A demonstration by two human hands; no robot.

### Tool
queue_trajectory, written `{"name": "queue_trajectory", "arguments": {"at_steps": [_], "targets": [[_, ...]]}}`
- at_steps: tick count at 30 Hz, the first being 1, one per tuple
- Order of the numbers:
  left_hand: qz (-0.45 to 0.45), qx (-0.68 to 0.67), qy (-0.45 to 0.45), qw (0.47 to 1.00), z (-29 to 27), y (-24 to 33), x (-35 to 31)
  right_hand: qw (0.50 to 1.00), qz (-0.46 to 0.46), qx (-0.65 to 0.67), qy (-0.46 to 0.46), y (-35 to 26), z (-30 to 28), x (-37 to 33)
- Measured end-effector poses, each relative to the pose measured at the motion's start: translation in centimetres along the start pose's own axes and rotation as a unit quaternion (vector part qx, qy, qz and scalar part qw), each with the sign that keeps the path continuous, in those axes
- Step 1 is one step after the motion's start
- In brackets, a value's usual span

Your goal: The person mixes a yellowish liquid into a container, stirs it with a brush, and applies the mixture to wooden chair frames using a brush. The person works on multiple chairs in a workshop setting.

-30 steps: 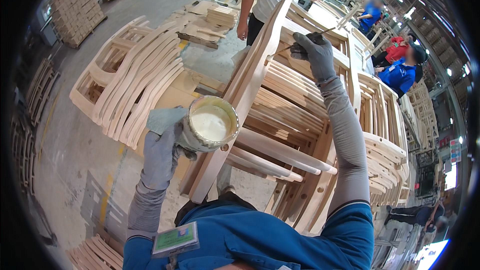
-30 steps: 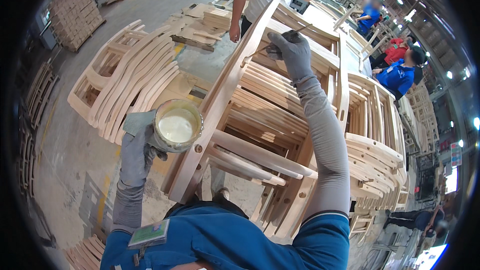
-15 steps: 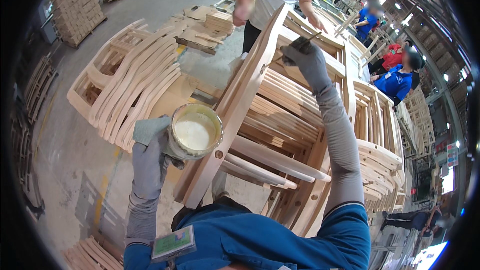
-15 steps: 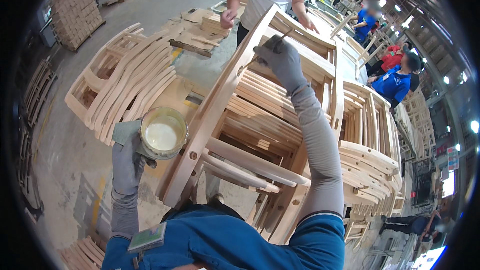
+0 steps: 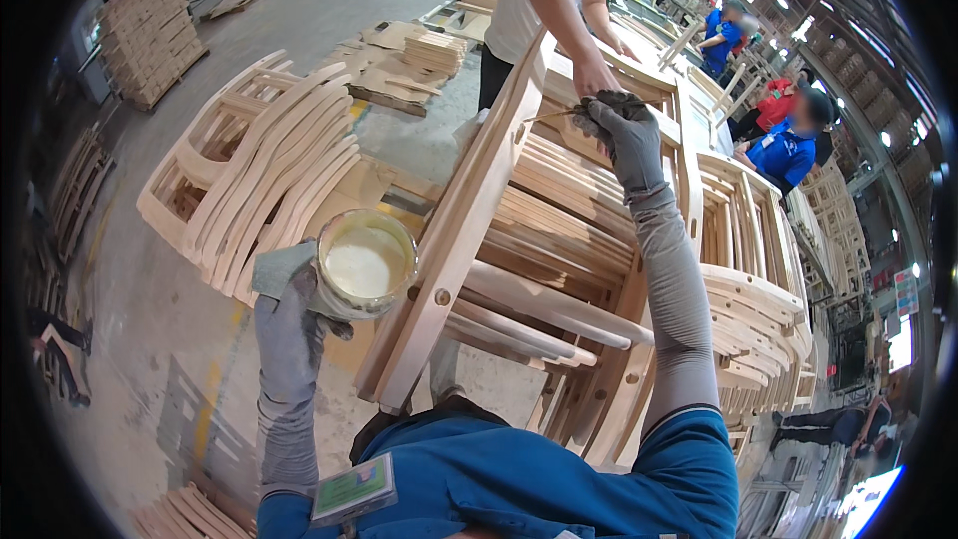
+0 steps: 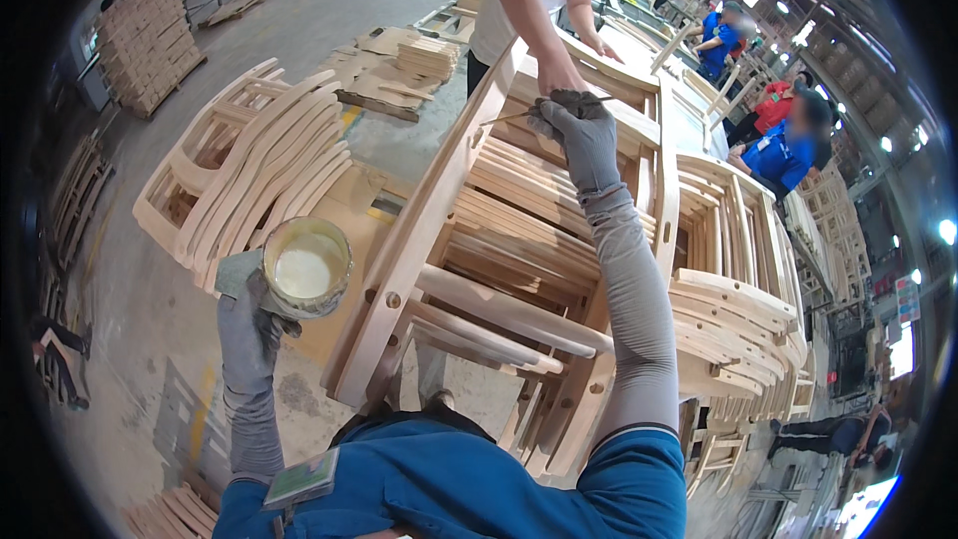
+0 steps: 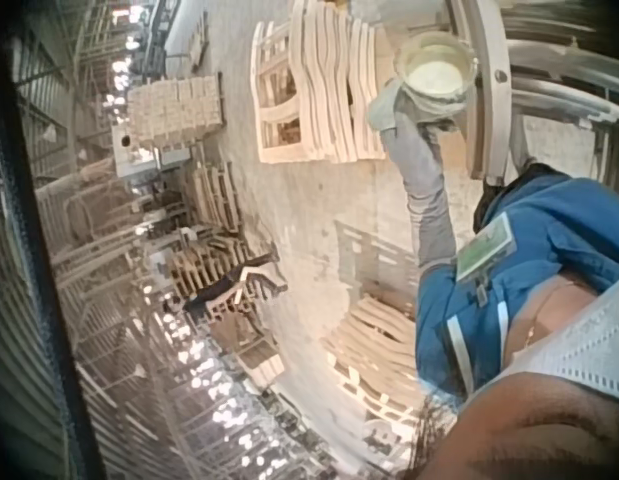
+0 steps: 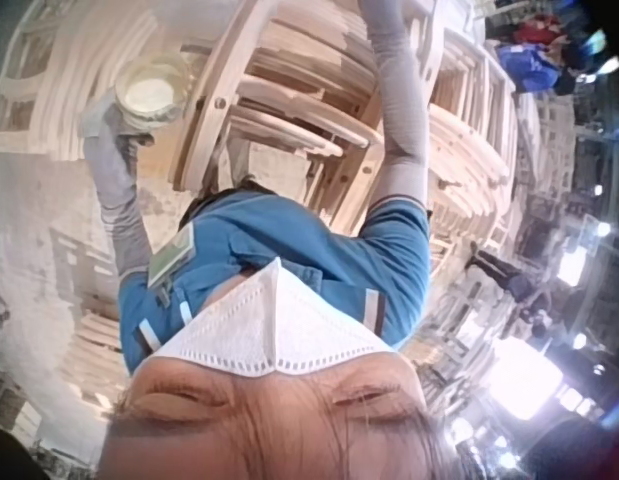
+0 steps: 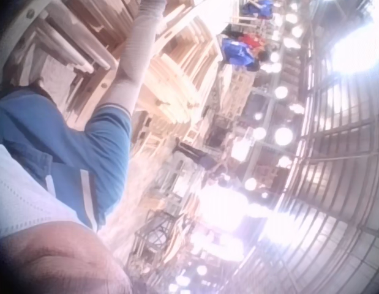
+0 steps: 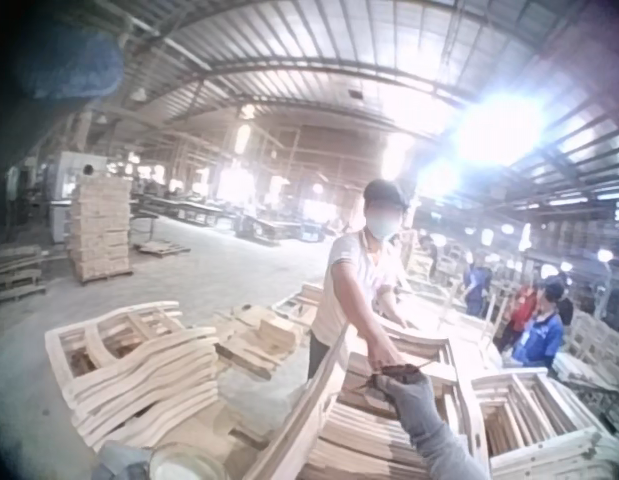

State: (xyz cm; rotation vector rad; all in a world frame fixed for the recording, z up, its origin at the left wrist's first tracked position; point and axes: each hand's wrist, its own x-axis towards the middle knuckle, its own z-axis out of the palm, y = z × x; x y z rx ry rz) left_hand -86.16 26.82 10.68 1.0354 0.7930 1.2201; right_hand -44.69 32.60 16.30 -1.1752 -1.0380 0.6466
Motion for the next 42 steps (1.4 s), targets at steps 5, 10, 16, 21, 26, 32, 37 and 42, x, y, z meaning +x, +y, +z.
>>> {"name": "queue_trajectory", "arguments": {"at_steps": [5,10,16,21,26,32,37,42], "targets": [[0.021,0.002,-0.01,1.0,0.0,0.7,-0.2,0.993,-0.045,-0.05,0.097,-0.6,-2.1,-3.0],[0.061,0.027,0.038,0.997,-2.8,1.5,-1.5,0.996,-0.038,-0.015,0.084,-5.1,-1.0,-9.7],[0.085,0.043,0.061,0.994,-8.0,1.3,-2.1,0.99,-0.082,-0.024,0.115,-11.4,-1.3,-20.9],[0.126,0.045,0.049,0.99,-8.8,1.6,-2.5,0.989,-0.062,-0.096,0.096,-12.4,2.1,-27.3],[0.155,0.06,0.048,0.985,-8.0,1.0,-2.7,0.991,-0.025,-0.116,0.063,-11.3,2.9,-29.7],[0.121,0.063,0.031,0.99,-9.4,0.7,-2.8,0.988,0.022,-0.145,0.041,-12.2,4.2,-30.7],[0.078,0.039,0.009,0.996,-8.2,1.0,-3.3,0.992,0.019,-0.114,0.042,-11.4,5.5,-29.3],[0.043,0.063,-0.078,0.994,-5.4,0.3,-4.0,0.997,-0.05,0.006,-0.062,-11.1,8.8,-27.9]]}}
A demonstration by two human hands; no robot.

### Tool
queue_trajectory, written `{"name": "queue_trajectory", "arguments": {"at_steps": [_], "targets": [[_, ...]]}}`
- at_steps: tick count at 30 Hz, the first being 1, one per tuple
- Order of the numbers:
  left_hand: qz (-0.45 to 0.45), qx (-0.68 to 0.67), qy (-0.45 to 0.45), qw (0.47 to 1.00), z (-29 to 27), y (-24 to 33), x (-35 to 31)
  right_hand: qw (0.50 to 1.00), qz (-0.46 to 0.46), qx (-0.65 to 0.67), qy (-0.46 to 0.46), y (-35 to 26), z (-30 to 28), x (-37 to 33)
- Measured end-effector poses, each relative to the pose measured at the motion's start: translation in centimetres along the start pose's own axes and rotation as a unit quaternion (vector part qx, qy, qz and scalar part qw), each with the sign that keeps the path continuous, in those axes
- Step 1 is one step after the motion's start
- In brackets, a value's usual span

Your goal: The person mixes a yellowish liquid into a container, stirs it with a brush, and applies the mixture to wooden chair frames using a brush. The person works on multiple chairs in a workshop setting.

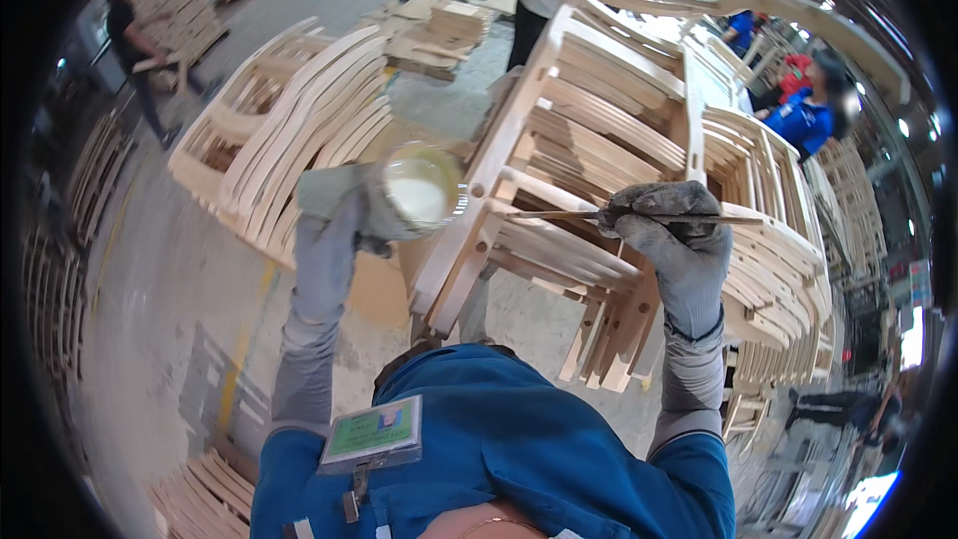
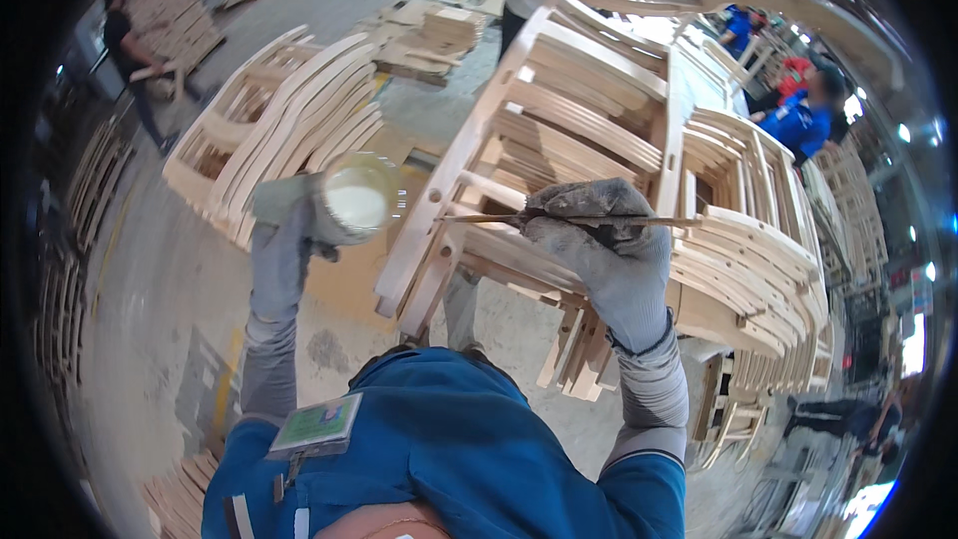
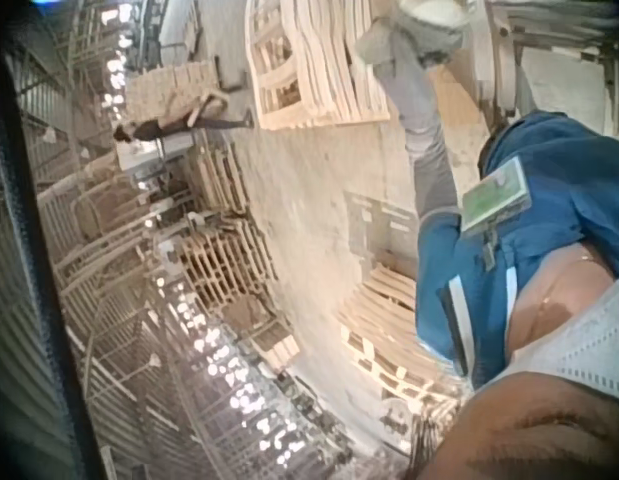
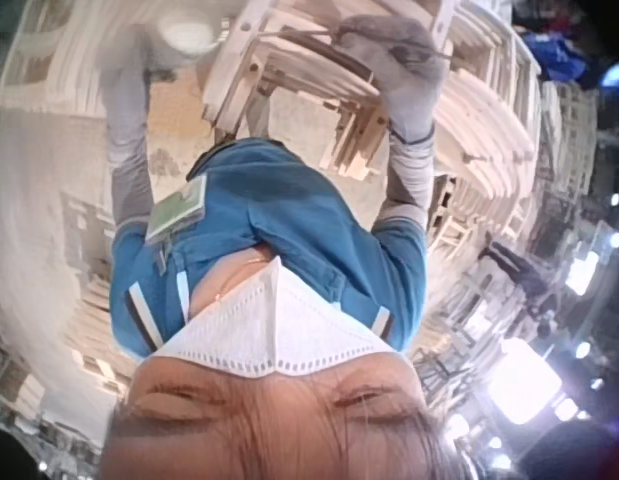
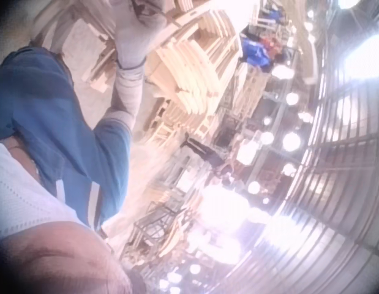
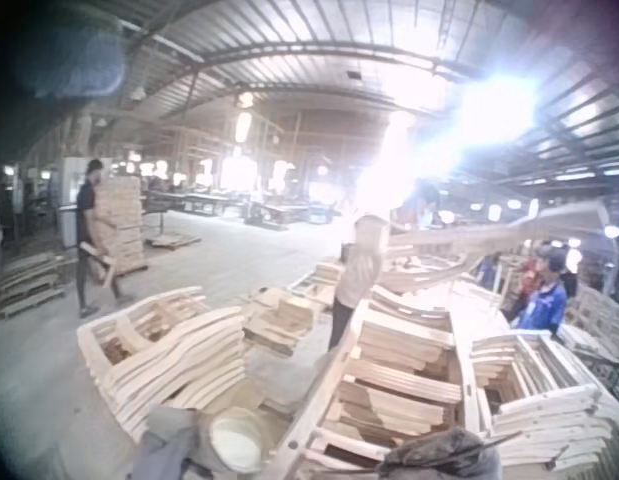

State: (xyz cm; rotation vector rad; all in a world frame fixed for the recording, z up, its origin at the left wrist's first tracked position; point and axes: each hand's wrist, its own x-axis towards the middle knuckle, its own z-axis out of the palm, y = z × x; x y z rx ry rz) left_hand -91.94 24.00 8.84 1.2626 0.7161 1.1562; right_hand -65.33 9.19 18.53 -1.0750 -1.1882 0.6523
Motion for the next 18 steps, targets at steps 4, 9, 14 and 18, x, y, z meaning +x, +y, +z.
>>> {"name": "queue_trajectory", "arguments": {"at_steps": [4,9,14,18], "targets": [[0.058,0.068,-0.035,0.995,0.7,0.1,-0.5,0.997,0.021,-0.042,-0.059,1.0,2.4,1.4],[-0.006,0.042,-0.049,0.998,2.0,1.6,-1.0,0.985,-0.019,-0.108,-0.132,3.0,2.6,2.9],[-0.032,0.001,-0.045,0.998,2.3,1.1,-0.6,0.983,0.111,0.143,-0.029,4.2,1.9,3.4],[-0.075,-0.014,-0.053,0.996,3.5,-0.5,0.5,0.962,0.155,0.215,0.071,5.3,0.0,3.1]]}}
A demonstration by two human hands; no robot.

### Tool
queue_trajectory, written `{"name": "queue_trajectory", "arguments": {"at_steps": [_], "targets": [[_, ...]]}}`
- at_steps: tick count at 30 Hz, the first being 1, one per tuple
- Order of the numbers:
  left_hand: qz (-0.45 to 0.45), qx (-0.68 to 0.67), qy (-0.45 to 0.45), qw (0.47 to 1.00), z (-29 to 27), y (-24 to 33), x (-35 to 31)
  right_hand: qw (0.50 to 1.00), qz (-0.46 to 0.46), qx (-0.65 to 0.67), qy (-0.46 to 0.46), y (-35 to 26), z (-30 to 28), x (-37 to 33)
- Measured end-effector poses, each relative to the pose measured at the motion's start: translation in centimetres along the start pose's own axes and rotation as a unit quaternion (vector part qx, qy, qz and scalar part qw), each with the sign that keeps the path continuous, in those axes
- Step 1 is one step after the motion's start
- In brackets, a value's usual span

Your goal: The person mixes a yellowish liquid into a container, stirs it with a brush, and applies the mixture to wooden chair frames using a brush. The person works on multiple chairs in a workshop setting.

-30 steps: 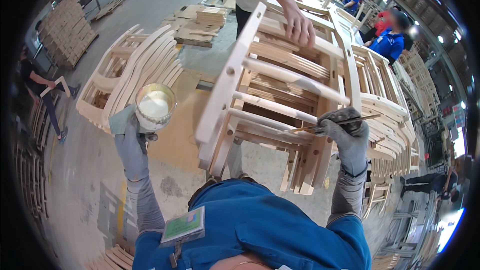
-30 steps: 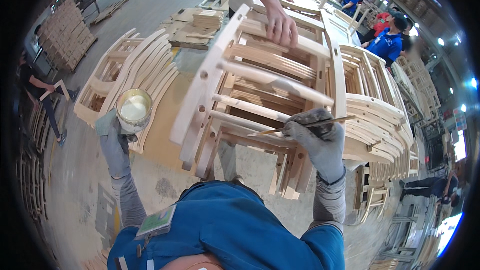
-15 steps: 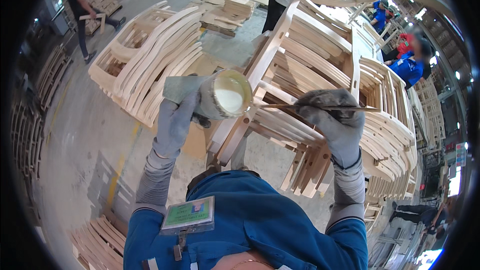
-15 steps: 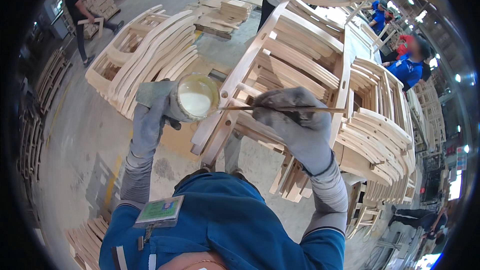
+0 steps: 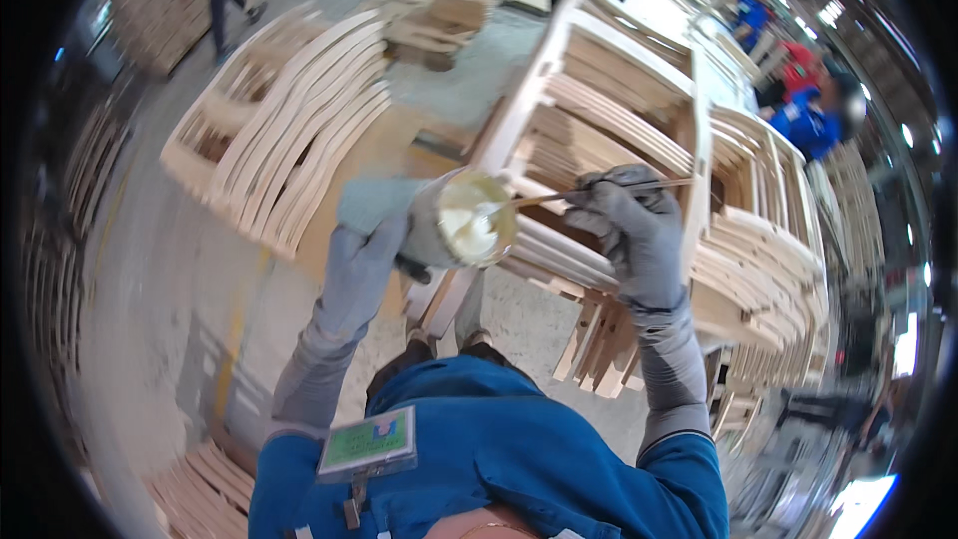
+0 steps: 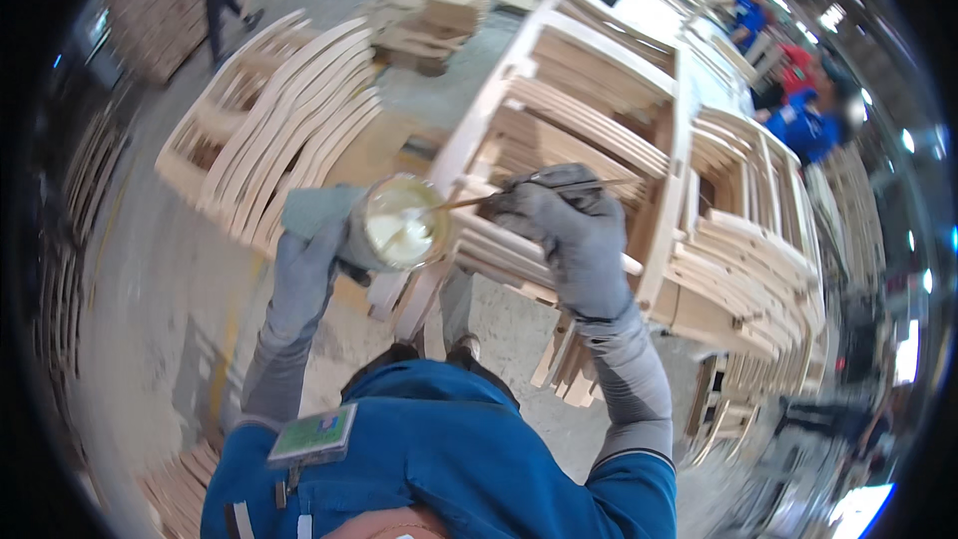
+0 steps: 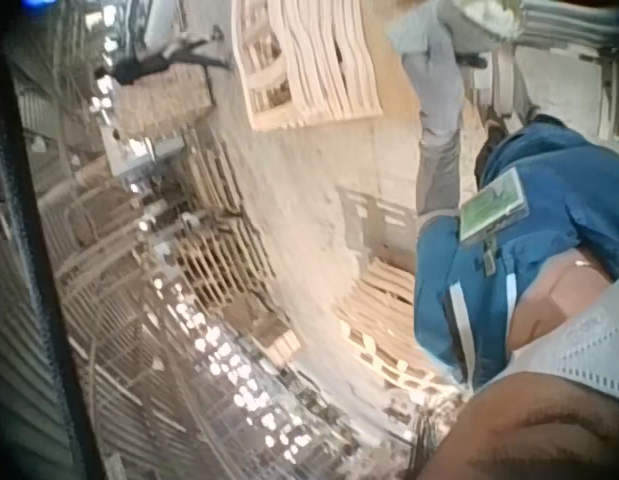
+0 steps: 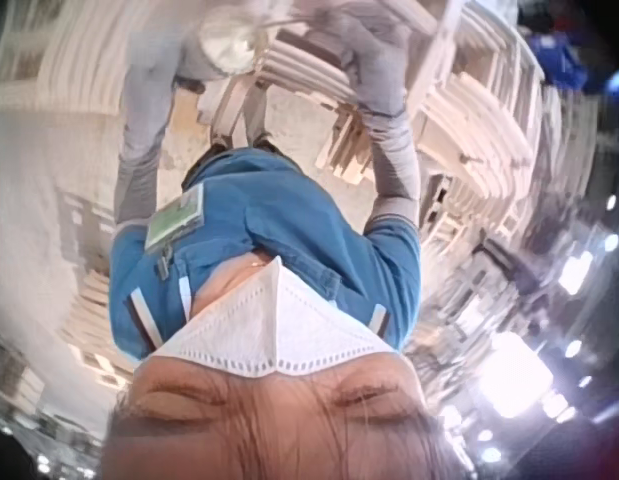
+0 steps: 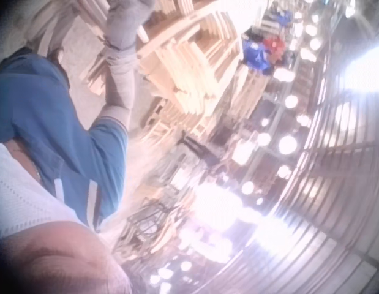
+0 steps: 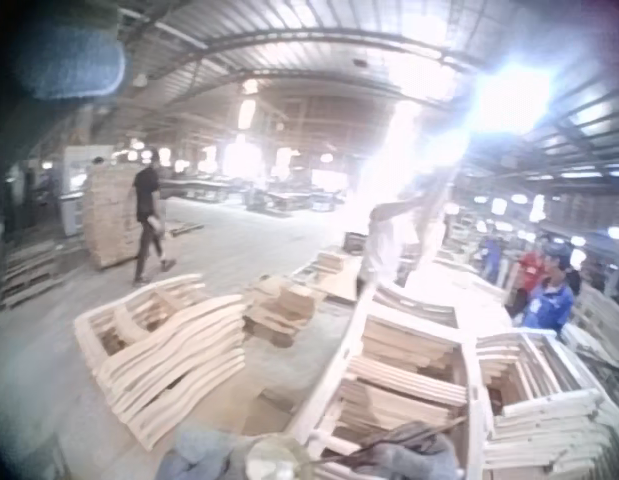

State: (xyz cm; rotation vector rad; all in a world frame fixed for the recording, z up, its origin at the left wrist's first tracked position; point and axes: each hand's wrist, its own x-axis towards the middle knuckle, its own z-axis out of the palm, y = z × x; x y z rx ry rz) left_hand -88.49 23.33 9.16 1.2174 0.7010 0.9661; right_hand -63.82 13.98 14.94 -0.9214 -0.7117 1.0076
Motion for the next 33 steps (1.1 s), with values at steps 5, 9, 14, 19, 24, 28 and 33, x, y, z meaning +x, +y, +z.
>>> {"name": "queue_trajectory", "arguments": {"at_steps": [5,9,14,19,24,28,33], "targets": [[-0.038,-0.04,-0.042,0.998,1.9,-0.8,1.8,0.989,-0.002,-0.127,0.072,-0.1,-1.6,-2.4],[-0.068,-0.087,-0.112,0.988,5.7,-2.5,2.5,0.98,-0.06,-0.118,0.151,-2.4,-3.9,-7.2],[-0.108,-0.141,-0.22,0.959,12.2,-5.3,0.7,0.953,-0.154,-0.19,0.18,-6.3,-7.5,-14.4],[-0.066,-0.074,-0.302,0.948,21.7,-7.0,-3.7,0.907,-0.192,-0.334,0.171,-11.1,-13.7,-23.2],[-0.057,-0.115,-0.339,0.932,33.4,-9.1,-10.6,0.92,-0.204,-0.267,0.201,-15.9,-20.9,-31.4],[-0.148,-0.163,-0.364,0.905,41.4,-10.2,-14.0,0.901,-0.15,-0.286,0.289,-20.1,-24.5,-36.3],[0.068,-0.064,-0.483,0.871,49.4,-11.8,-16.1,0.846,-0.22,-0.314,0.371,-22.6,-29.0,-40.5]]}}
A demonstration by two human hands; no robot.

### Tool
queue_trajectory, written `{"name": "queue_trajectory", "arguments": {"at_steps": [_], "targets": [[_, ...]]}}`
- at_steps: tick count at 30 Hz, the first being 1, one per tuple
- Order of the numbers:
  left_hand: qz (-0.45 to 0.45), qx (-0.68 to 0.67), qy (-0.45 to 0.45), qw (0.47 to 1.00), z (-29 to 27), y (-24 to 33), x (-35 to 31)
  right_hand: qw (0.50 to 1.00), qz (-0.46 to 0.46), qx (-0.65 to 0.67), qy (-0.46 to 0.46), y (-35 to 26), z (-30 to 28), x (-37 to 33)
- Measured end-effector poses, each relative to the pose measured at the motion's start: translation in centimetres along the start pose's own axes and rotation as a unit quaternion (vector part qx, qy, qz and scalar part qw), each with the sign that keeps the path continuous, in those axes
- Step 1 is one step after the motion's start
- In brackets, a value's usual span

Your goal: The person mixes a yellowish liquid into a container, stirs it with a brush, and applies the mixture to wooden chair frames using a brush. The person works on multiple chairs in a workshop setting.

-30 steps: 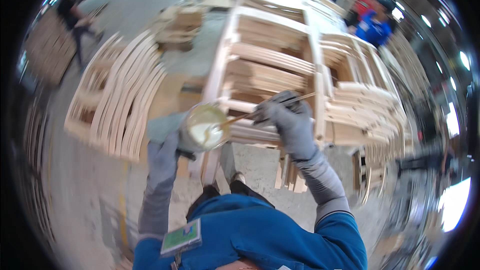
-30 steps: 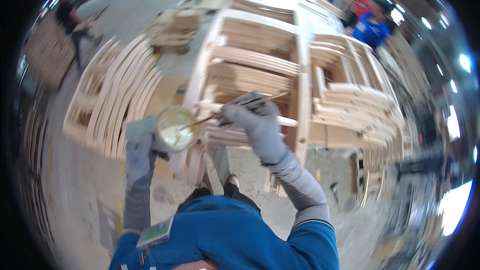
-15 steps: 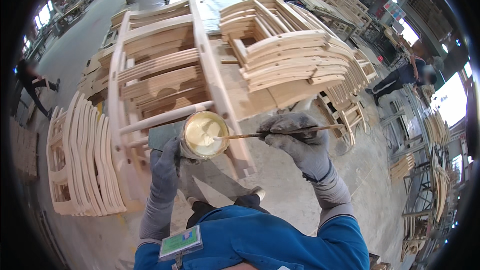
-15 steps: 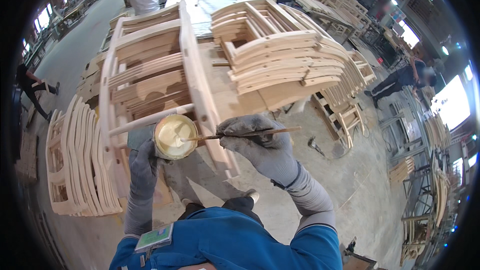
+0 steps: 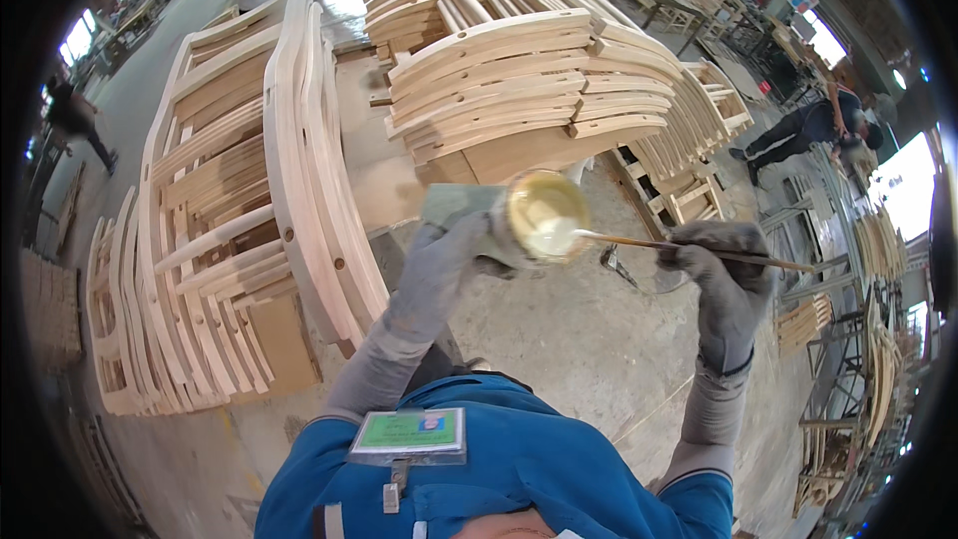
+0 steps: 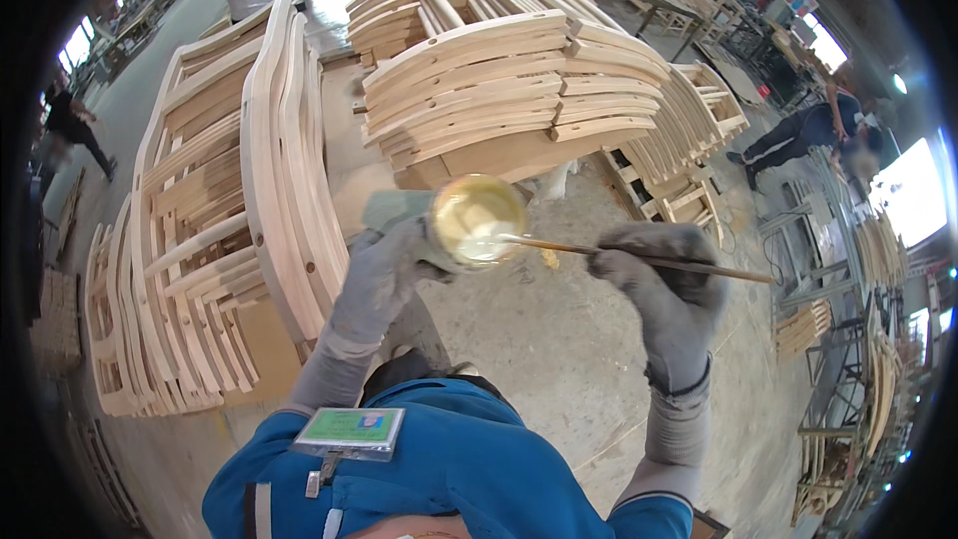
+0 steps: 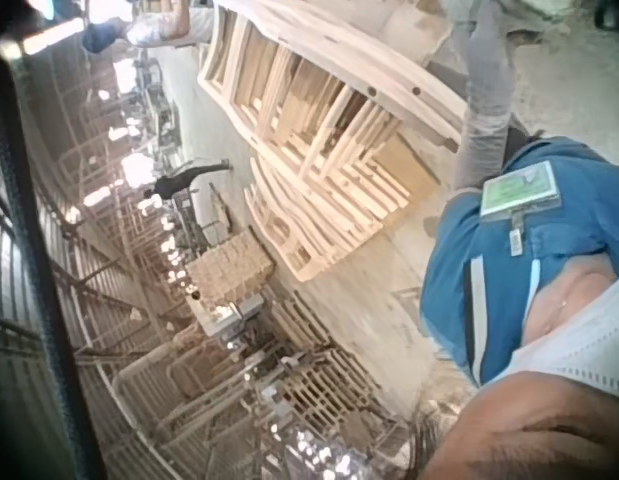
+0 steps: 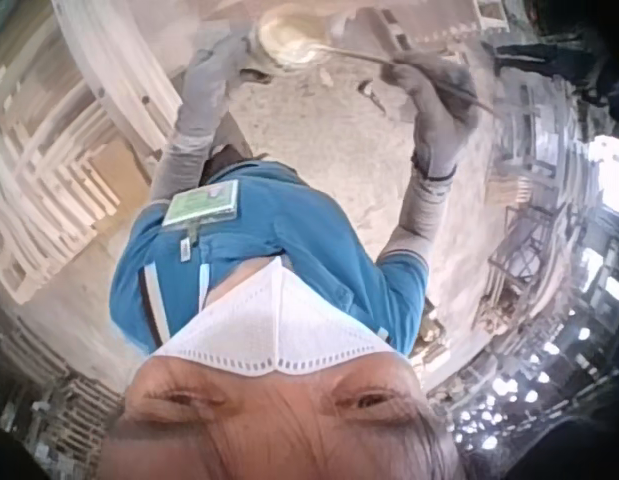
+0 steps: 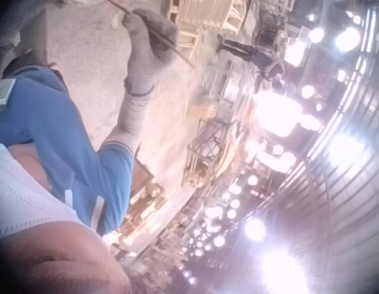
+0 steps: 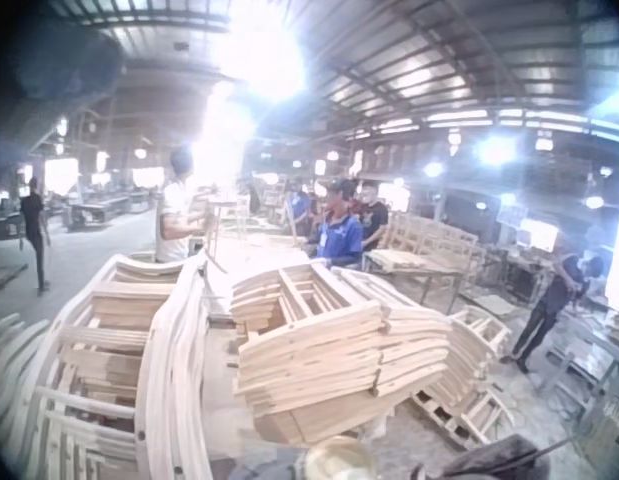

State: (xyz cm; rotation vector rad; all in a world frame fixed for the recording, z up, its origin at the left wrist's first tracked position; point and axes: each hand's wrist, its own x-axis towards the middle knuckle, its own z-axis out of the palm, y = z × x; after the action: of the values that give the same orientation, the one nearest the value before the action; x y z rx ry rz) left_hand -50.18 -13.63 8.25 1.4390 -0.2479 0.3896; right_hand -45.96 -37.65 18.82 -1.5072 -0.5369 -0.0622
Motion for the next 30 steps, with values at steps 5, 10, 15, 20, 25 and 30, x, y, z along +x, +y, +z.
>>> {"name": "queue_trajectory", "arguments": {"at_steps": [5,10,15,20,25,30], "targets": [[-0.215,-0.269,0.043,0.938,2.4,-3.0,4.5,0.998,0.005,-0.036,0.058,1.8,-2.8,3.0],[-0.152,-0.153,0.129,0.968,2.0,-6.1,9.8,0.998,0.0,-0.054,-0.016,4.6,-3.7,8.8],[-0.12,-0.052,0.137,0.982,-1.5,-8.3,15.8,0.974,-0.131,-0.133,-0.126,8.8,-2.4,18.0],[-0.11,-0.09,0.137,0.98,-4.4,-8.8,22.2,0.95,-0.156,-0.179,-0.202,12.2,-0.2,27.7],[-0.097,-0.054,0.193,0.975,-7.3,-9.9,26.9,0.979,-0.06,-0.101,-0.168,16.3,1.0,32.3],[-0.022,0.118,0.329,0.937,-7.5,-13.5,29.5,0.893,-0.266,-0.257,-0.256,19.4,1.2,32.6]]}}
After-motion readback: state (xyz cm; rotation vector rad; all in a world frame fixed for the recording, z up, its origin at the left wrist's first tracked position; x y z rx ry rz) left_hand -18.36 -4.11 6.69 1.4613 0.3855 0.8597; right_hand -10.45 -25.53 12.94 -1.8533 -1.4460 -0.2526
